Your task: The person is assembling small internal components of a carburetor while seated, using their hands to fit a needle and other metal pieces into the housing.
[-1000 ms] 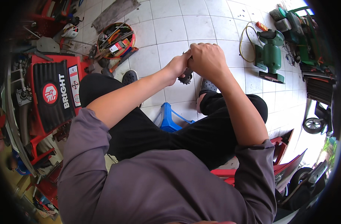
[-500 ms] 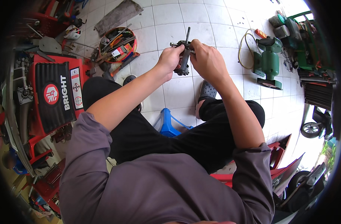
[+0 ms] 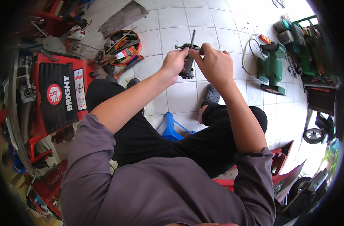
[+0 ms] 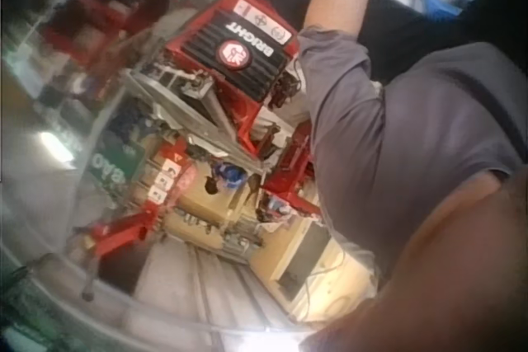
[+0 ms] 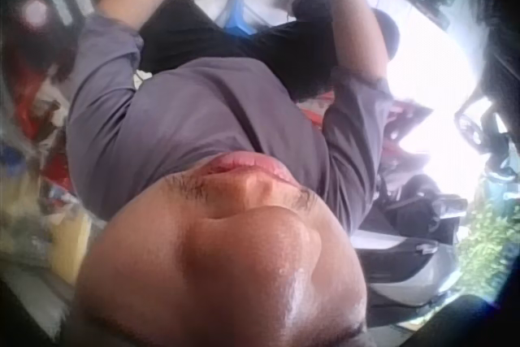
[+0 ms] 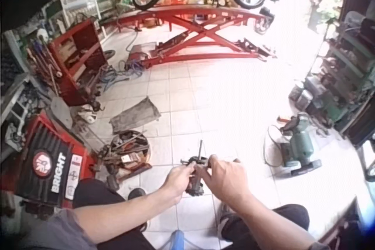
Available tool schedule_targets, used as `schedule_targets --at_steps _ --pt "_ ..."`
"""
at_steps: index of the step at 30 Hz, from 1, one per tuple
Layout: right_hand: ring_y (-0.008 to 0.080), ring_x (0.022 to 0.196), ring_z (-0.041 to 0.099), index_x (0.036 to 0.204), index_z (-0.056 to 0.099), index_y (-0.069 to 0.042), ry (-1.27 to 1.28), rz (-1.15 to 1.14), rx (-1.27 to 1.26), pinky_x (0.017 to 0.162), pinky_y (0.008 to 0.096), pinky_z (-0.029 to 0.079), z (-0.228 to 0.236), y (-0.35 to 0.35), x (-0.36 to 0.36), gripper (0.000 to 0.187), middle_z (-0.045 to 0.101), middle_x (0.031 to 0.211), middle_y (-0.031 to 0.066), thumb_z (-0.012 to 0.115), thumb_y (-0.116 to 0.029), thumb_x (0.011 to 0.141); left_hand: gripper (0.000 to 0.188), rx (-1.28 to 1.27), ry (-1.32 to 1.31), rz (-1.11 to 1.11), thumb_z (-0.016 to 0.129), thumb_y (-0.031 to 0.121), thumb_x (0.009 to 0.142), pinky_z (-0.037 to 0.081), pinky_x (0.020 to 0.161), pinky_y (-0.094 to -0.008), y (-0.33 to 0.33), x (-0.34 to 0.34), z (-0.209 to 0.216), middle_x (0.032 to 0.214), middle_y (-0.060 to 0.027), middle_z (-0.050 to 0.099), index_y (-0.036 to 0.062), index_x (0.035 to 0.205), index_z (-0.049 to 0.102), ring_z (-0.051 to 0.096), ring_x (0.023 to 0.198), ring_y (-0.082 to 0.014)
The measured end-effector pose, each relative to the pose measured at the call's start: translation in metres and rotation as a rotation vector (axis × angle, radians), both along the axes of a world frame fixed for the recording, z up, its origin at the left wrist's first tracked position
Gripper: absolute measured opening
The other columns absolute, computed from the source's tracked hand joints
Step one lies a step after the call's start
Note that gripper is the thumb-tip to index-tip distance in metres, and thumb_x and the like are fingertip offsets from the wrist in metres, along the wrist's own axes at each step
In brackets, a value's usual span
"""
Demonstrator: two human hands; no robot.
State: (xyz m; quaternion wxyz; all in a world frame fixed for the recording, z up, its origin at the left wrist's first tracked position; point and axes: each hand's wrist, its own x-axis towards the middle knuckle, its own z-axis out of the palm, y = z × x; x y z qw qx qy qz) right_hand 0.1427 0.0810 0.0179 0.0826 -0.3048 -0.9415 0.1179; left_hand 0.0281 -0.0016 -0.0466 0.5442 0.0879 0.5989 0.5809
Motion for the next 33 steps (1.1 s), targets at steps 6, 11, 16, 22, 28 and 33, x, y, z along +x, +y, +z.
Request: schedule_targets --at_steps 6,11,16,22,28,33 --pt "0.0313 0.052 0.059 0.078 0.053 -0.006 0.092 0.045 0.075 0.061 0.0402 0.044 -0.002 0.002 0.001 0.026 0.06 0.056 0.0118 0.06 -0.03 0.086 0.029 0.067 0.003 0.07 0.051 0.032 0.094 0.038 0.043 -0.0225 0.005 0.004 0.001 0.066 -0.001 0.058 0.0078 0.082 0.061 0.05 0.05 -0.0082" --pt "0.031 0.046 0.055 0.069 0.053 -0.008 0.291 0.057 0.062 0.057 0.039 0.041 0.002 -0.003 -0.003 0.03 0.055 0.048 0.01 0.056 -0.03 0.09 0.029 0.07 0.007 0.105 0.051 0.029 0.094 0.037 0.044 -0.0259 0.002 0.003 0.002 0.061 0.0003 0.053 0.0063 0.076 0.058 0.047 0.049 -0.0085" --pt "0.0292 0.052 0.057 0.08 0.052 -0.006 0.041 0.055 0.078 0.057 0.0373 0.039 -0.001 0.002 0.001 0.022 0.058 0.057 0.0111 0.06 -0.026 0.087 0.027 0.078 0.011 0.101 0.05 0.029 0.095 0.035 0.042 -0.0225 0.003 0.002 -0.004 0.061 0.0025 0.053 0.0085 0.079 0.058 0.045 0.047 -0.0058" --pt "0.0273 0.054 0.058 0.083 0.053 -0.007 0.147 0.106 0.039 0.057 0.0371 0.04 0.001 0.0 0.0 0.019 0.06 0.061 0.0095 0.061 -0.024 0.085 0.028 0.074 0.018 0.089 0.05 0.031 0.094 0.035 0.042 -0.0228 0.002 -0.001 0.007 0.061 0.0023 0.053 0.0084 0.079 0.058 0.045 0.047 -0.0061" --pt "0.0278 0.061 0.061 0.088 0.053 -0.007 0.27 0.117 -0.059 0.059 0.0377 0.042 0.005 -0.002 -0.003 0.019 0.063 0.068 0.0117 0.063 -0.023 0.083 0.029 0.105 -0.017 0.103 0.051 0.033 0.094 0.038 0.043 -0.0229 0.001 -0.004 -0.006 0.064 -0.0007 0.056 0.0076 0.082 0.058 0.049 0.049 -0.0078" --pt "0.0298 0.05 0.058 0.069 0.054 -0.008 0.151 0.042 0.079 0.06 0.0388 0.043 -0.004 0.001 -0.002 0.031 0.059 0.054 0.0105 0.058 -0.032 0.087 0.029 0.076 -0.013 0.054 0.051 0.034 0.094 0.038 0.044 -0.0226 0.001 -0.004 -0.005 0.07 -0.0029 0.059 0.0064 0.088 0.06 0.052 0.052 -0.0091"
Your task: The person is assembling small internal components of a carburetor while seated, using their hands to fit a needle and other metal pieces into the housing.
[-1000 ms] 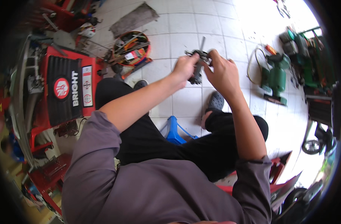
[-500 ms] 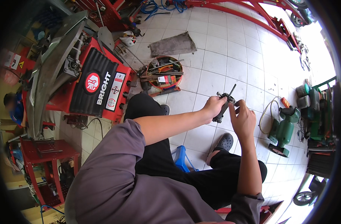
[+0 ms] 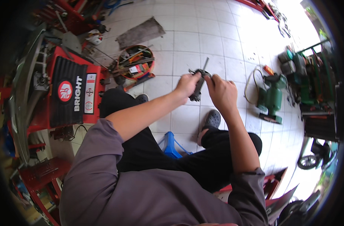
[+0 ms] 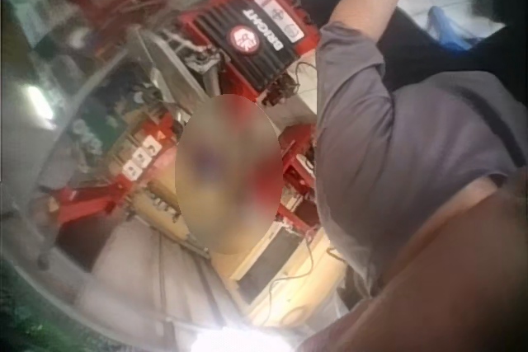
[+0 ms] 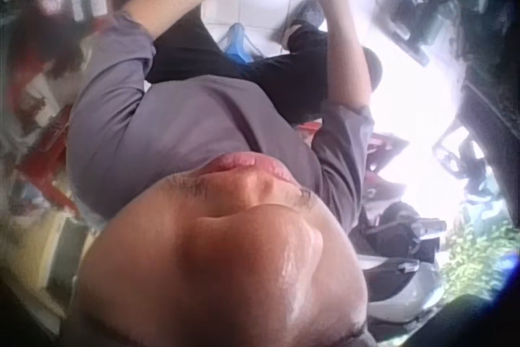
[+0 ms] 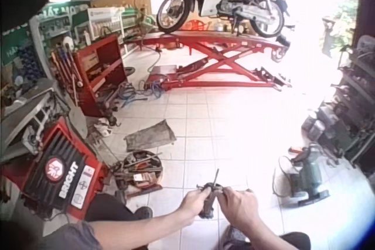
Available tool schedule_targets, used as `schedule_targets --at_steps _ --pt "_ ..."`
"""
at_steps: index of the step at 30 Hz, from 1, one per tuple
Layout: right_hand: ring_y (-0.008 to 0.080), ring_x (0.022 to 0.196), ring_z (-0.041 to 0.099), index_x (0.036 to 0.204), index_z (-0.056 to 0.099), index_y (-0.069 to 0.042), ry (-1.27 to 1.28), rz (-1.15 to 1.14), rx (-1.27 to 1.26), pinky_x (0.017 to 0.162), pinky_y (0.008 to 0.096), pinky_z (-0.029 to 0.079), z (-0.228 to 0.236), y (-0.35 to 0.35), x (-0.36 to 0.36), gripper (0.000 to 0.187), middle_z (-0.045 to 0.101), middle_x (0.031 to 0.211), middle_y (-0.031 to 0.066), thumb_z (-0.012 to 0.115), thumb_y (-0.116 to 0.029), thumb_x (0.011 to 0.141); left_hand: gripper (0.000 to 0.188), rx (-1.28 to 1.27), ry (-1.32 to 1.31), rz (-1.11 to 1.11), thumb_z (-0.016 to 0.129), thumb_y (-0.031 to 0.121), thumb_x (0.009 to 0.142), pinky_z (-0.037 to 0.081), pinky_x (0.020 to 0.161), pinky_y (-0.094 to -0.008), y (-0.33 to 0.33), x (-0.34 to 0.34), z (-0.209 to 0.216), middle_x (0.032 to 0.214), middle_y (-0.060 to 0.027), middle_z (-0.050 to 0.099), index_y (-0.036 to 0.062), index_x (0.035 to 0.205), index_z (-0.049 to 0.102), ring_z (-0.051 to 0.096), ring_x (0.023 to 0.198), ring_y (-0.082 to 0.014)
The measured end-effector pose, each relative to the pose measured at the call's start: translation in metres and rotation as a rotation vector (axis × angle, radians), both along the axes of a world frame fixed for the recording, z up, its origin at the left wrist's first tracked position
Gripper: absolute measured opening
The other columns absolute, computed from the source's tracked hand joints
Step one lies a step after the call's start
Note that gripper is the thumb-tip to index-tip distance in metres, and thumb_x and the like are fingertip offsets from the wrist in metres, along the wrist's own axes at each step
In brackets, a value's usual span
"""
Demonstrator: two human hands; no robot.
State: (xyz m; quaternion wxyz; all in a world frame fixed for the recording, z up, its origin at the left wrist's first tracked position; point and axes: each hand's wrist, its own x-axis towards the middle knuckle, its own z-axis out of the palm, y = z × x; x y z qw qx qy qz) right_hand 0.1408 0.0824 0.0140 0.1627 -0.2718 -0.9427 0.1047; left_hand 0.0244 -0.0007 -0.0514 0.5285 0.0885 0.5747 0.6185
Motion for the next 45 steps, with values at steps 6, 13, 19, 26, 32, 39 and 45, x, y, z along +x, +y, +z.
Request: schedule_targets --at_steps 6,13,19,26,32,39,45 --pt "0.0283 0.052 0.057 0.083 0.054 -0.007 0.064 0.066 -0.059 0.061 0.0369 0.043 -0.004 0.005 0.006 0.022 0.06 0.058 0.0076 0.061 -0.027 0.086 0.027 -0.05 0.001 -0.069 0.052 0.034 0.093 0.036 0.05 -0.0215 -0.001 -0.001 0.015 0.081 0.0012 0.06 0.0085 0.089 0.059 0.055 0.067 -0.0093" --pt "0.0261 0.053 0.057 0.086 0.053 -0.006 0.09 0.063 -0.075 0.061 0.0353 0.043 0.003 0.001 0.003 0.022 0.06 0.057 0.0079 0.062 -0.026 0.085 0.025 -0.062 -0.014 -0.051 0.053 0.034 0.093 0.036 0.054 -0.0209 -0.002 -0.002 0.017 0.08 0.0024 0.059 0.0098 0.089 0.059 0.053 0.069 -0.0075" --pt "0.0278 0.057 0.06 0.085 0.052 -0.006 -0.068 0.047 -0.101 0.062 0.0366 0.045 0.006 0.001 0.002 0.02 0.062 0.064 0.0106 0.061 -0.024 0.085 0.025 -0.082 0.007 -0.065 0.053 0.034 0.093 0.036 0.053 -0.0207 -0.003 -0.004 0.017 0.079 0.0023 0.06 0.01 0.089 0.059 0.054 0.069 -0.0072" --pt "0.0276 0.056 0.059 0.083 0.052 -0.006 0.09 0.122 -0.009 0.061 0.0358 0.045 -0.007 0.005 0.002 0.021 0.062 0.062 0.0094 0.061 -0.025 0.086 0.024 -0.059 -0.017 -0.078 0.053 0.032 0.093 0.036 0.052 -0.021 -0.002 -0.002 0.021 0.079 0.0019 0.06 0.0099 0.088 0.059 0.054 0.065 -0.0073" --pt "0.0254 0.051 0.058 0.073 0.053 -0.007 0.068 0.035 0.079 0.061 0.0344 0.043 0.007 0.003 0.001 0.025 0.06 0.056 0.0084 0.058 -0.026 0.088 0.021 0.012 -0.007 -0.125 0.05 0.03 0.095 0.036 0.051 -0.021 -0.001 0.0 0.021 0.079 0.0024 0.061 0.0112 0.091 0.06 0.054 0.065 -0.0066" --pt "0.024 0.047 0.056 0.07 0.051 -0.008 0.148 0.024 0.162 0.058 0.0334 0.04 0.01 0.001 -0.001 0.026 0.059 0.054 0.0067 0.058 -0.026 0.087 0.019 0.163 0.066 -0.099 0.059 0.023 0.09 0.044 0.057 -0.0205 0.004 0.0 0.021 0.078 -0.0013 0.062 0.0045 0.089 0.059 0.056 0.065 -0.0065" --pt "0.0259 0.049 0.056 0.071 0.051 -0.007 0.15 0.011 0.126 0.059 0.0345 0.041 0.011 0.001 0.0 0.028 0.058 0.056 0.009 0.06 -0.028 0.088 0.014 0.275 0.123 -0.088 0.064 0.009 0.085 0.048 0.065 -0.0207 0.006 0.003 0.019 0.086 -0.0044 0.065 -0.0001 0.095 0.059 0.059 0.074 -0.007"
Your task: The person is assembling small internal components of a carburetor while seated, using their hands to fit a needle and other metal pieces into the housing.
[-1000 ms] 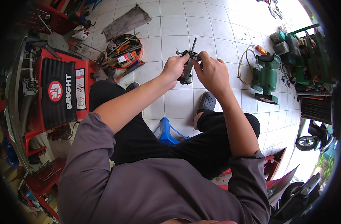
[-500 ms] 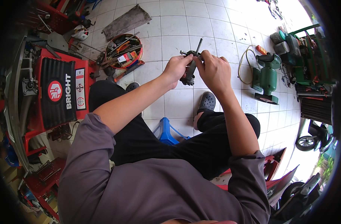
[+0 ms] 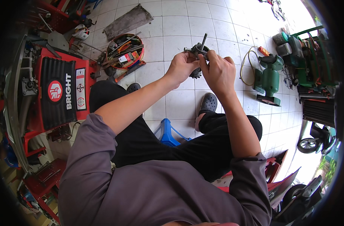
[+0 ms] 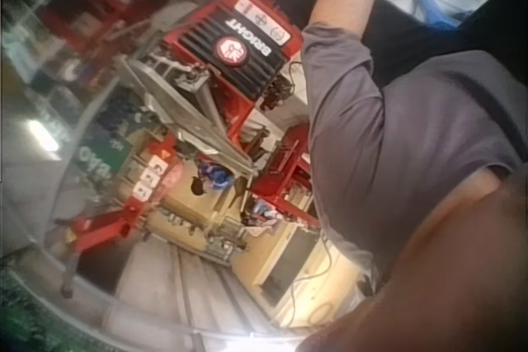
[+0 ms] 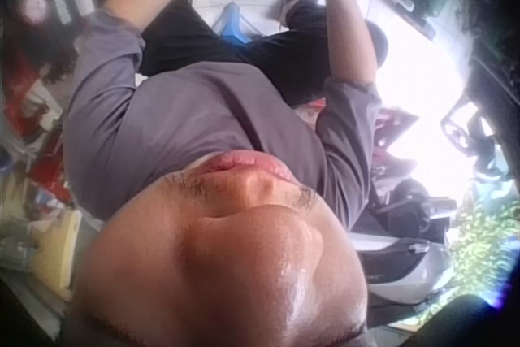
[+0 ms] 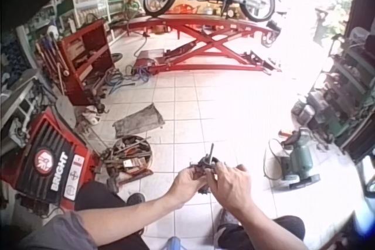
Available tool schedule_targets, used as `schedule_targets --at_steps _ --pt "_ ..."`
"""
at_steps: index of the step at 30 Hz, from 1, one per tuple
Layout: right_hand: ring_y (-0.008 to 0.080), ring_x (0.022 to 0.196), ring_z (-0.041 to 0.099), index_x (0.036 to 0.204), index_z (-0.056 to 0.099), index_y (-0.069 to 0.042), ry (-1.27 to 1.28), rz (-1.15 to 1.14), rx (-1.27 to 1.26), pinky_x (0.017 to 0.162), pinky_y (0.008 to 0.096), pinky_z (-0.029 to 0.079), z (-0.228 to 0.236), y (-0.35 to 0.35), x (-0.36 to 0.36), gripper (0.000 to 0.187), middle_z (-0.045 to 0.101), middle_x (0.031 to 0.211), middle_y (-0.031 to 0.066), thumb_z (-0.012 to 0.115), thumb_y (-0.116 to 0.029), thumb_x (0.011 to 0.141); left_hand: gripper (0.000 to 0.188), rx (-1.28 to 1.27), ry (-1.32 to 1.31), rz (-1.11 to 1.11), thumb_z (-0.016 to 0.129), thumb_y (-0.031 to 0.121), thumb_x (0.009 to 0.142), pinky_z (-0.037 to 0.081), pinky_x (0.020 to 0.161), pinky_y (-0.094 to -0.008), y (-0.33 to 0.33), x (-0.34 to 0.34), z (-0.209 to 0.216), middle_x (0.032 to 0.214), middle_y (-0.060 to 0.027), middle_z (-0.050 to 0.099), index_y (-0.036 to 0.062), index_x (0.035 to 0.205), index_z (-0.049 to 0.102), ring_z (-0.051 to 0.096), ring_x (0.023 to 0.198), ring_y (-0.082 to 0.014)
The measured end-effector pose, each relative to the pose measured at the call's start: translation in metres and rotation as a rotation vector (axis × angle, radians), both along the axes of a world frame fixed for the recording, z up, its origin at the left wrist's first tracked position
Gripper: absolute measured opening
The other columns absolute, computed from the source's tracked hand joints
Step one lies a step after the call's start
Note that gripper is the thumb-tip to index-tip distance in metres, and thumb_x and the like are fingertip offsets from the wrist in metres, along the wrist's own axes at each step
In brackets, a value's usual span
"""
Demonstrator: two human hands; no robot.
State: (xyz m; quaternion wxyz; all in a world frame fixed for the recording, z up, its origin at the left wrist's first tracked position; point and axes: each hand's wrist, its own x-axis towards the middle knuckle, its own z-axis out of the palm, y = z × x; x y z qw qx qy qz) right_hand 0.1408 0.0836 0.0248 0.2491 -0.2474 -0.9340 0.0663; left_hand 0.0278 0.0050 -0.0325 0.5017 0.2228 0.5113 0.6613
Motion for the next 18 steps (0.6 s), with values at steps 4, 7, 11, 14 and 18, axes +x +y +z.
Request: schedule_targets --at_steps 4,7,11,14,18 --pt "0.0252 0.048 0.056 0.071 0.052 -0.007 -0.007 -0.012 -0.019 0.058 0.034 0.04 0.0028 -0.0017 0.0002 0.028 0.058 0.056 0.0083 0.06 -0.028 0.087 0.018 -0.009 -0.01 0.036 0.062 0.012 0.088 0.047 0.07 -0.0211 -0.0022 0.0028 0.0037 0.088 -0.0032 0.065 0.0001 0.101 0.059 0.058 0.076 -0.007" --pt "0.0249 0.048 0.056 0.073 0.054 -0.008 -0.048 -0.035 -0.032 0.059 0.034 0.04 0.0056 -0.0014 0.0008 0.026 0.059 0.056 0.0079 0.06 -0.028 0.087 0.017 -0.064 -0.025 0.045 0.062 0.012 0.088 0.046 0.064 -0.0207 -0.006 0.0035 0.0083 0.085 -0.0025 0.064 0.0001 0.101 0.059 0.057 0.071 -0.0058" --pt "0.0247 0.05 0.057 0.074 0.055 -0.008 0.036 0.02 -0.071 0.06 0.0347 0.041 0.0039 0.0007 0.0004 0.023 0.06 0.058 0.0073 0.062 -0.026 0.085 0.015 -0.084 -0.015 0.079 0.062 0.01 0.087 0.046 0.064 -0.0207 -0.0054 0.001 0.0039 0.084 -0.0034 0.065 -0.0005 0.097 0.06 0.057 0.07 -0.0061" --pt "0.0251 0.054 0.059 0.079 0.056 -0.008 0.004 0.057 -0.083 0.061 0.0357 0.041 -0.0004 0.0044 0.0036 0.02 0.062 0.063 0.008 0.061 -0.026 0.084 0.014 -0.105 -0.015 0.092 0.063 0.008 0.086 0.05 0.072 -0.0221 -0.0051 -0.0016 0.0049 0.089 -0.0071 0.066 -0.0029 0.095 0.061 0.062 0.078 -0.0093" --pt "0.0262 0.056 0.059 0.084 0.056 -0.008 -0.09 0.056 -0.108 0.062 0.0357 0.042 0.0008 0.0032 0.0048 0.017 0.063 0.065 0.0077 0.061 -0.025 0.083 0.015 -0.12 0.017 0.086 0.063 0.011 0.087 0.046 0.063 -0.0203 -0.0053 -0.0026 0.0054 0.083 -0.0029 0.065 -0.0002 0.096 0.061 0.057 0.07 -0.0056"
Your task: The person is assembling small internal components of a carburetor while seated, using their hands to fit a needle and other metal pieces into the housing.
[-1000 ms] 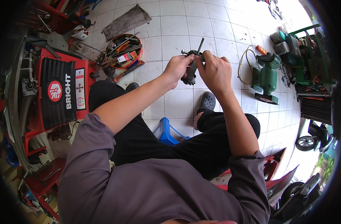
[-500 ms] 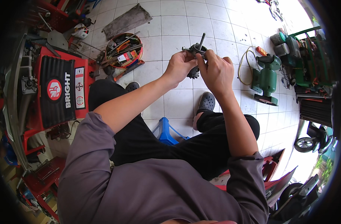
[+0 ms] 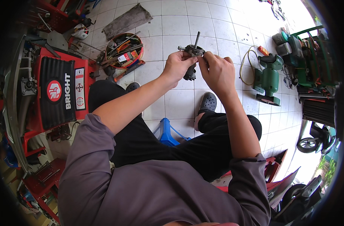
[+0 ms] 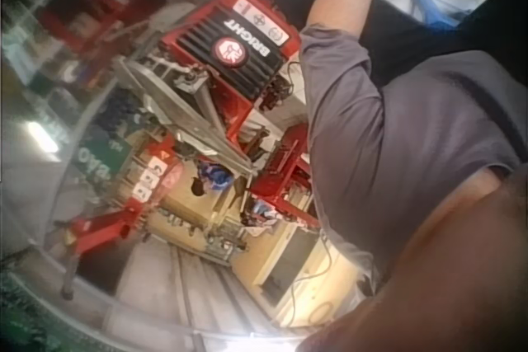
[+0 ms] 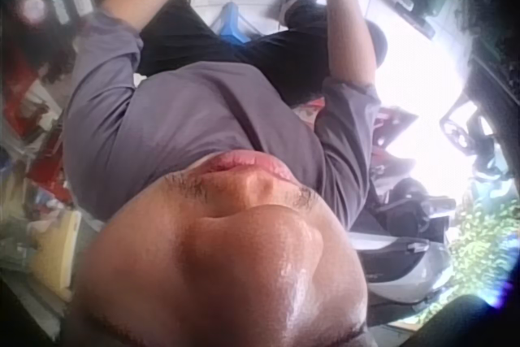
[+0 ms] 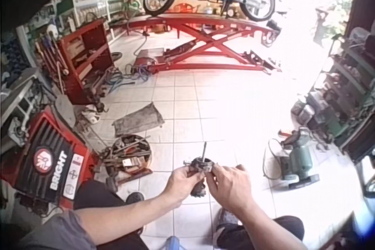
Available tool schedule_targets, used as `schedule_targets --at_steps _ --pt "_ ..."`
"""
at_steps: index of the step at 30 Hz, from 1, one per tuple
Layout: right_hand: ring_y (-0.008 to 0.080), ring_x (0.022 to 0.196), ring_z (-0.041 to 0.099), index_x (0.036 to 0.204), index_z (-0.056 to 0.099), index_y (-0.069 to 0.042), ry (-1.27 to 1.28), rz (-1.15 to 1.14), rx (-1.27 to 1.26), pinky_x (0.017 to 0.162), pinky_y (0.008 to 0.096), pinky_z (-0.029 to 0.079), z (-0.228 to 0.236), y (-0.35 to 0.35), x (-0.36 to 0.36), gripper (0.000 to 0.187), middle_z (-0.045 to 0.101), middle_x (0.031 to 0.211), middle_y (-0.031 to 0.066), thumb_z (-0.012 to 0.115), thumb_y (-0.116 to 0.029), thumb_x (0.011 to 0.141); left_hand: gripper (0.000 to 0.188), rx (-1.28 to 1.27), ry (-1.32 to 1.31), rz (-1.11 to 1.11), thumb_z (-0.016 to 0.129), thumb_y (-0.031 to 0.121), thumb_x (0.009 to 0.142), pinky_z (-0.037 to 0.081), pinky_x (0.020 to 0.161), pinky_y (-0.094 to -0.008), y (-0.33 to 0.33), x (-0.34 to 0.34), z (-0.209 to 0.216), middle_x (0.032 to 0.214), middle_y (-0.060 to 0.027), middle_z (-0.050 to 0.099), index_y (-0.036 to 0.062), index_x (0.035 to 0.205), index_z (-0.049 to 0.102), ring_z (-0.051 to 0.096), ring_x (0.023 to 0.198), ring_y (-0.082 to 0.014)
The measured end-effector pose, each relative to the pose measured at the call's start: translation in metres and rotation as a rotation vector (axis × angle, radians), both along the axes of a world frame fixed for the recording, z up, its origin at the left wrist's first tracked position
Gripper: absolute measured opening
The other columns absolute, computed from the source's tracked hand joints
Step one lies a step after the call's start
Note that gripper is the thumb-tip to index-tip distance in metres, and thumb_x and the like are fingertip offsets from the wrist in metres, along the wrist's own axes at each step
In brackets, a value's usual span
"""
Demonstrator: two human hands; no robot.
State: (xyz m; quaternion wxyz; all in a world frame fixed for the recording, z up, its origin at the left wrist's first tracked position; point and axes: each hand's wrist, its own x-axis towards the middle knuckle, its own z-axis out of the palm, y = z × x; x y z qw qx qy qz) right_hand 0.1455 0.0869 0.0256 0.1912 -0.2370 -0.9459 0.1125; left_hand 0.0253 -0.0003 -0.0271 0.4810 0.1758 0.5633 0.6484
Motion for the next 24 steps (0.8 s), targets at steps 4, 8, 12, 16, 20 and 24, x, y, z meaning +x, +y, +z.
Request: schedule_targets --at_steps 4,8,12,16,20,24 --pt "0.0264 0.055 0.059 0.086 0.056 -0.009 0.11 -0.02 0.018 0.063 0.0353 0.042 0.0033 -0.0009 -0.0019 0.016 0.063 0.066 0.0072 0.06 -0.024 0.084 0.014 0.022 -0.022 0.0 0.063 0.011 0.087 0.044 0.059 -0.0198 0.0005 0.0017 0.0015 0.081 -0.0014 0.064 0.0009 0.096 0.06 0.055 0.066 -0.0044" --pt "0.0251 0.058 0.061 0.088 0.057 -0.008 0.008 0.013 0.013 0.063 0.0351 0.042 -0.0018 0.0003 -0.0001 0.016 0.064 0.069 0.0075 0.062 -0.022 0.084 0.013 0.008 -0.031 -0.028 0.061 0.009 0.088 0.046 0.06 -0.02 -0.0002 0.0005 -0.0007 0.082 -0.0022 0.064 0.0001 0.097 0.06 0.056 0.068 -0.0052" --pt "0.0246 0.06 0.062 0.089 0.057 -0.008 0.045 -0.035 -0.015 0.064 0.0349 0.043 0.0052 -0.0056 -0.0033 0.016 0.064 0.069 0.0073 0.062 -0.023 0.085 0.012 -0.006 -0.014 -0.037 0.061 0.008 0.088 0.047 0.062 -0.0205 -0.0008 -0.001 -0.0035 0.084 -0.0031 0.064 -0.0005 0.097 0.06 0.057 0.069 -0.006" --pt "0.0241 0.059 0.061 0.089 0.057 -0.008 -0.005 0.002 0.013 0.064 0.0339 0.043 -0.0012 -0.0001 -0.0017 0.018 0.064 0.067 0.0074 0.062 -0.025 0.085 0.013 0.002 -0.015 -0.04 0.06 0.008 0.088 0.047 0.062 -0.0209 0.0008 0.0003 -0.0047 0.085 -0.0039 0.065 -0.0007 0.098 0.06 0.058 0.07 -0.0063" --pt "0.0237 0.058 0.061 0.088 0.056 -0.007 -0.053 -0.049 0.003 0.065 0.0338 0.042 0.0034 -0.0039 -0.0022 0.02 0.064 0.067 0.0082 0.062 -0.027 0.085 0.011 -0.031 -0.028 -0.016 0.063 0.006 0.086 0.048 0.065 -0.0211 -0.0003 0.0014 -0.0045 0.083 -0.0059 0.065 -0.0029 0.092 0.062 0.059 0.074 -0.0082" --pt "0.0239 0.058 0.061 0.087 0.056 -0.007 0.004 0.027 0.003 0.065 0.0344 0.042 -0.0016 0.0005 -0.0004 0.022 0.064 0.068 0.009 0.061 -0.029 0.086 0.013 -0.021 -0.007 -0.049 0.062 0.008 0.087 0.047 0.063 -0.0203 0.0002 0.0003 -0.006 0.084 -0.0042 0.065 -0.0012 0.096 0.061 0.059 0.071 -0.0068"
